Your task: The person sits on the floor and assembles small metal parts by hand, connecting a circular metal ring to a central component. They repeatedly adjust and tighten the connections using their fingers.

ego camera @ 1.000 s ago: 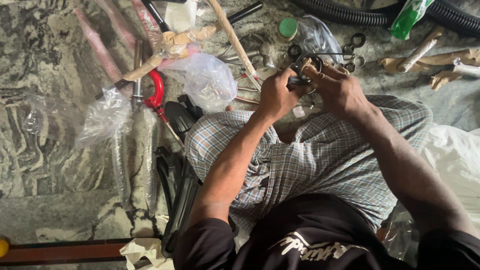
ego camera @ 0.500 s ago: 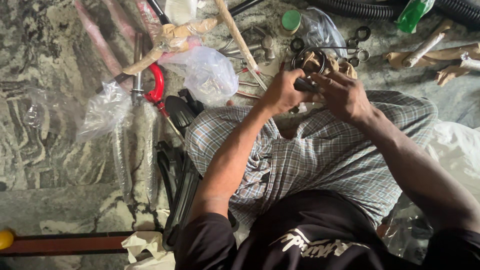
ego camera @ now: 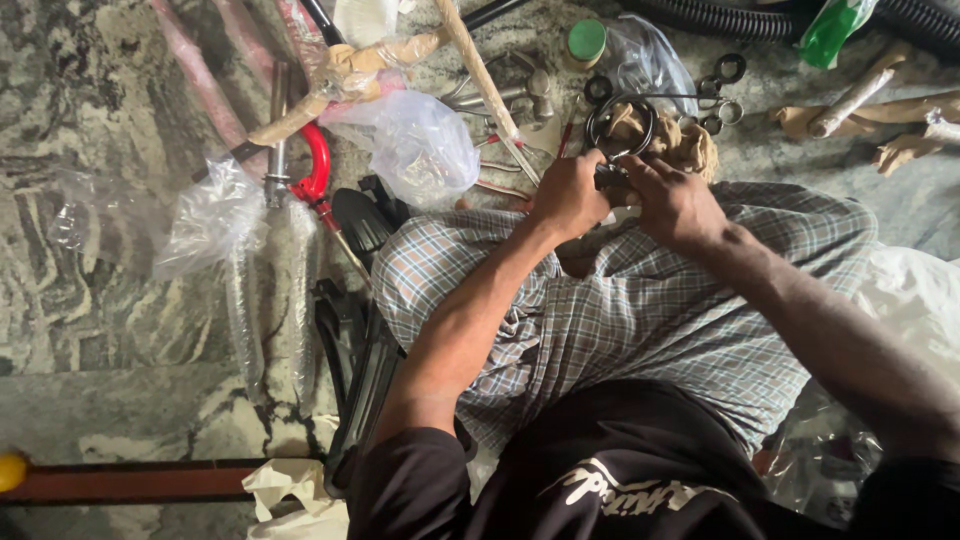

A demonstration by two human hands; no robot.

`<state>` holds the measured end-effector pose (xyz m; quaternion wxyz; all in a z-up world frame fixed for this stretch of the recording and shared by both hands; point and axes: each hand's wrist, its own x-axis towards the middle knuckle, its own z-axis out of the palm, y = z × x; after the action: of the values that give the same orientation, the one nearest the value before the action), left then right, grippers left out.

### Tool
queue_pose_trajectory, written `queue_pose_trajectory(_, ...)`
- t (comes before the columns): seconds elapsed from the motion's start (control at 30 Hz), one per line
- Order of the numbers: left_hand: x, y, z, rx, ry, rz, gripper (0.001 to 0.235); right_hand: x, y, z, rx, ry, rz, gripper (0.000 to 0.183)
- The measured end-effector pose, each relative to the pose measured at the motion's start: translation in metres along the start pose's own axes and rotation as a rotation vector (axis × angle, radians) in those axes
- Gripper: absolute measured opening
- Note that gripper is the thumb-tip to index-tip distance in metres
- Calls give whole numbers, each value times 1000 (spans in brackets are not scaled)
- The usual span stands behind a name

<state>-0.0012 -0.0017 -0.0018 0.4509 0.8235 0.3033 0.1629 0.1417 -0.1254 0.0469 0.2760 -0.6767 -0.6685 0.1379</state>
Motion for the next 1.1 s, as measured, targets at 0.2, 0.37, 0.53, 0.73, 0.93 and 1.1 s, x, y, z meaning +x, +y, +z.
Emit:
queue_pose_trajectory(0.2,3,2,2,-15,6,4,46,18,-3,-27,56,-197,1,49)
queue_pose_trajectory(0.37,14,-4,-9,-247,-83,-72,45,20,24,-18,-51,-141,-48,44)
queue_pose_trajectory(0.53,22,-17,-16,-708,58,-91,41,9,57,24,765,446,361,13)
queue_pose_trajectory(0.73,23,-20,-9,-1041,80,-147,32,5,38,62,1241,345,903,24)
queue_pose_trajectory(0.93,22,-17,-24,-951,108,-102,28,16,19,32,1236,120,766,18)
queue_pose_trajectory(1.1,26,-16,-38,-266,369,69,32,35,6,35,1256,72,768,14)
